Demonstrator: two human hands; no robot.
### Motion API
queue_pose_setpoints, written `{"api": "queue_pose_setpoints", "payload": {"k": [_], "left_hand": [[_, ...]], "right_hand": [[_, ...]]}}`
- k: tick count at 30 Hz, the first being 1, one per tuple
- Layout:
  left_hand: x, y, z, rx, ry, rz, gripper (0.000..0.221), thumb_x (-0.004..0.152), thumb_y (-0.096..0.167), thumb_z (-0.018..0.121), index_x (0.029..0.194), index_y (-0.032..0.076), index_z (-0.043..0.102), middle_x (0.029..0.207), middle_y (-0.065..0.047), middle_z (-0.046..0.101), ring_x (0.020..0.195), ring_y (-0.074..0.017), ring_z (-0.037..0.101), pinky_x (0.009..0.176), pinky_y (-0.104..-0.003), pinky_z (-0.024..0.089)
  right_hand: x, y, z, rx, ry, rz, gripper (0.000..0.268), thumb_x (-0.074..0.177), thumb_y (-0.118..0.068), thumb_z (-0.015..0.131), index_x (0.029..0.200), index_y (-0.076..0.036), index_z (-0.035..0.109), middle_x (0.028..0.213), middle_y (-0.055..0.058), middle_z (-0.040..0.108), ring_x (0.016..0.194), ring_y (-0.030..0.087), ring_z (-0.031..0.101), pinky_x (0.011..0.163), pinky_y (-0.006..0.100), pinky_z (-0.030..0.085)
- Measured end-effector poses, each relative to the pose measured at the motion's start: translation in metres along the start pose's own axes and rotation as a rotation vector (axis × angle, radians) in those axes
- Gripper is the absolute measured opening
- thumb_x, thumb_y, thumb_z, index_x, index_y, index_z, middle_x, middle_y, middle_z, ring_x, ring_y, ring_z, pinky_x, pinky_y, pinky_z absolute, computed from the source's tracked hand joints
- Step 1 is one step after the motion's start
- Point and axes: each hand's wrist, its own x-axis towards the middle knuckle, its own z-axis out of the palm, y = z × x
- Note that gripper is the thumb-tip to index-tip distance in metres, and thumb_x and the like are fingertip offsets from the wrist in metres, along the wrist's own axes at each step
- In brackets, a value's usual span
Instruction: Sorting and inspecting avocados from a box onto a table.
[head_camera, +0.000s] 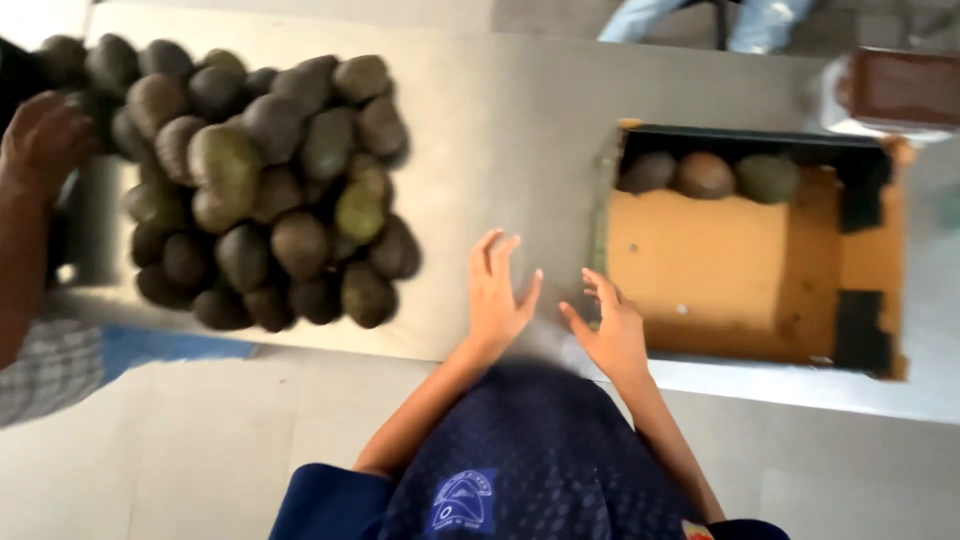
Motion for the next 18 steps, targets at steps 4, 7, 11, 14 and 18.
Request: {"api": "queue_pose_setpoints", "payload": {"k": [4,7,11,14,18], "left_hand": [[-0.016,0.040,0.046,-0.115,-0.204,0.097,0.052,0.087,0.010,0.078,0.133,0.003,0.055,0.144,-0.025,0.047,0.135,-0.0450,0.048,0.112,-0.051,0.043],[-0.022,0.061,0.070,-0.129,-0.286,0.174,0.047,0.085,0.008,0.078,0.127,0.004,0.058,0.140,-0.023,0.049,0.134,-0.0454,0.048,0.111,-0.051,0.043],[-0.023,0.066,0.105,-0.121,-0.369,0.189,0.041,0.087,0.009,0.077,0.123,0.005,0.059,0.136,-0.020,0.053,0.129,-0.0428,0.051,0.109,-0.048,0.046],[-0.013,0.056,0.143,-0.052,-0.470,0.190,0.038,0.089,0.010,0.077,0.122,0.003,0.060,0.131,-0.019,0.056,0.121,-0.0403,0.054,0.104,-0.047,0.047],[0.032,0.045,0.196,0.132,-0.501,0.206,0.057,0.084,0.011,0.079,0.132,-0.003,0.052,0.130,-0.026,0.050,0.118,-0.0454,0.050,0.101,-0.050,0.046]], "right_hand": [[-0.012,0.033,-0.035,0.017,0.092,0.006,0.057,0.087,-0.023,0.082,0.135,-0.005,0.057,0.125,0.017,0.070,0.111,0.029,0.072,0.090,0.039,0.057],[-0.019,0.062,-0.061,-0.042,0.108,0.060,0.057,0.081,-0.017,0.081,0.131,-0.004,0.059,0.123,0.017,0.070,0.106,0.031,0.071,0.086,0.041,0.056],[-0.025,0.101,-0.085,-0.112,0.217,0.088,0.051,0.082,-0.015,0.080,0.128,-0.006,0.062,0.118,0.015,0.071,0.105,0.030,0.072,0.086,0.041,0.057],[-0.028,0.124,-0.097,-0.175,0.268,0.137,0.041,0.087,-0.018,0.080,0.122,-0.005,0.065,0.115,0.014,0.071,0.102,0.033,0.072,0.083,0.044,0.055],[-0.029,0.140,-0.096,-0.298,0.201,0.082,0.033,0.087,-0.021,0.075,0.116,-0.008,0.067,0.112,0.014,0.072,0.096,0.040,0.067,0.081,0.049,0.055]]}}
